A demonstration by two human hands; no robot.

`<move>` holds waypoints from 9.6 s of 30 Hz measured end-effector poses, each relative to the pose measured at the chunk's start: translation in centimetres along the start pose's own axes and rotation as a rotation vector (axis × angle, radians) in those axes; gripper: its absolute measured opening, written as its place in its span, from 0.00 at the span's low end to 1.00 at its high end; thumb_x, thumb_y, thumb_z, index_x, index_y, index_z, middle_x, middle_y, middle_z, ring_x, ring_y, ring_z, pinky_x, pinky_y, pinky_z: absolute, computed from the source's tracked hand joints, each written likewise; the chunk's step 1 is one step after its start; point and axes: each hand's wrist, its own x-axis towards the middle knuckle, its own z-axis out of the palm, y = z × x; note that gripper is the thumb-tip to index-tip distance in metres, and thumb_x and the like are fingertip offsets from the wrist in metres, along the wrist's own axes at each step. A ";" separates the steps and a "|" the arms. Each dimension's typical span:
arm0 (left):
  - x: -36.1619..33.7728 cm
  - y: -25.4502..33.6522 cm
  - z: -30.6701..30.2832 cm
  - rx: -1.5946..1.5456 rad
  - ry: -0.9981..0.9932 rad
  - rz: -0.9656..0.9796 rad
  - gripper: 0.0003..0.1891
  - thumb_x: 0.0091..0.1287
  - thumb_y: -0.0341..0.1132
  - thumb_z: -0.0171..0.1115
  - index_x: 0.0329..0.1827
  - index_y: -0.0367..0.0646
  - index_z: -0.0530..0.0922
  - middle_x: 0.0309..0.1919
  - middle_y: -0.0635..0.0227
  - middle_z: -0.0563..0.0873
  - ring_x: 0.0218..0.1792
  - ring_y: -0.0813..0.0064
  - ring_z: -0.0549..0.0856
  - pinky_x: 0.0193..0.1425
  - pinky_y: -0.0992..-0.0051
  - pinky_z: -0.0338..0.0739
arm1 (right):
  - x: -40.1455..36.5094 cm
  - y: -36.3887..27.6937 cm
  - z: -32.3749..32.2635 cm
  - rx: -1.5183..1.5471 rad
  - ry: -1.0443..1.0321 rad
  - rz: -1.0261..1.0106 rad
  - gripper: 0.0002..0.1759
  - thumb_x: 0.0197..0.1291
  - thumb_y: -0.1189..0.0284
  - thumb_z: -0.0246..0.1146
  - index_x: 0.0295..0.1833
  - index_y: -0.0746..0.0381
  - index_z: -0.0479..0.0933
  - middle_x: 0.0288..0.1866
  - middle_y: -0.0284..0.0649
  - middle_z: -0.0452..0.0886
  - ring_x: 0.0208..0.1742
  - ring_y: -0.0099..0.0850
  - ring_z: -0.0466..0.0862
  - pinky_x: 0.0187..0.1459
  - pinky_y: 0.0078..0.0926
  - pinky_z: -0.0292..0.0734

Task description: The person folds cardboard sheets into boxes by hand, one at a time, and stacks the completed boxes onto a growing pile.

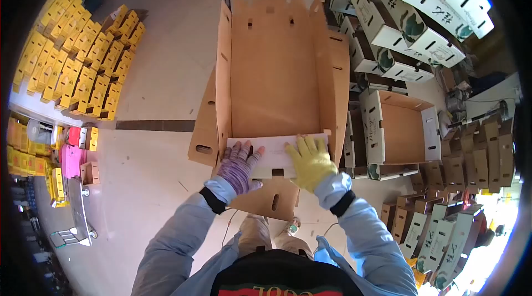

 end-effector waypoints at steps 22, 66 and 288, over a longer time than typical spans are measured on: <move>15.5 6.9 -7.4 -0.316 0.084 -0.335 0.47 0.59 0.52 0.68 0.76 0.44 0.52 0.65 0.48 0.72 0.68 0.53 0.70 0.69 0.61 0.67 | -6.8 -13.3 3.8 0.926 0.090 -0.373 0.25 0.48 0.70 0.66 0.55 0.62 0.75 0.51 0.47 0.77 0.54 0.48 0.78 0.55 0.40 0.76; -0.2 7.6 2.7 -0.177 0.301 0.364 0.29 0.64 0.51 0.60 0.66 0.50 0.71 0.51 0.55 0.81 0.52 0.55 0.81 0.56 0.59 0.77 | -5.7 0.3 0.2 0.053 0.344 -0.136 0.20 0.34 0.59 0.71 0.31 0.62 0.81 0.47 0.45 0.77 0.58 0.46 0.71 0.59 0.51 0.65; 2.8 -6.4 -2.0 0.162 -0.109 0.409 0.20 0.67 0.56 0.53 0.33 0.47 0.75 0.29 0.66 0.84 0.32 0.61 0.85 0.46 0.54 0.78 | 1.4 1.8 -3.2 -0.242 -0.123 -0.097 0.19 0.51 0.52 0.65 0.33 0.58 0.83 0.32 0.39 0.82 0.47 0.38 0.79 0.69 0.52 0.54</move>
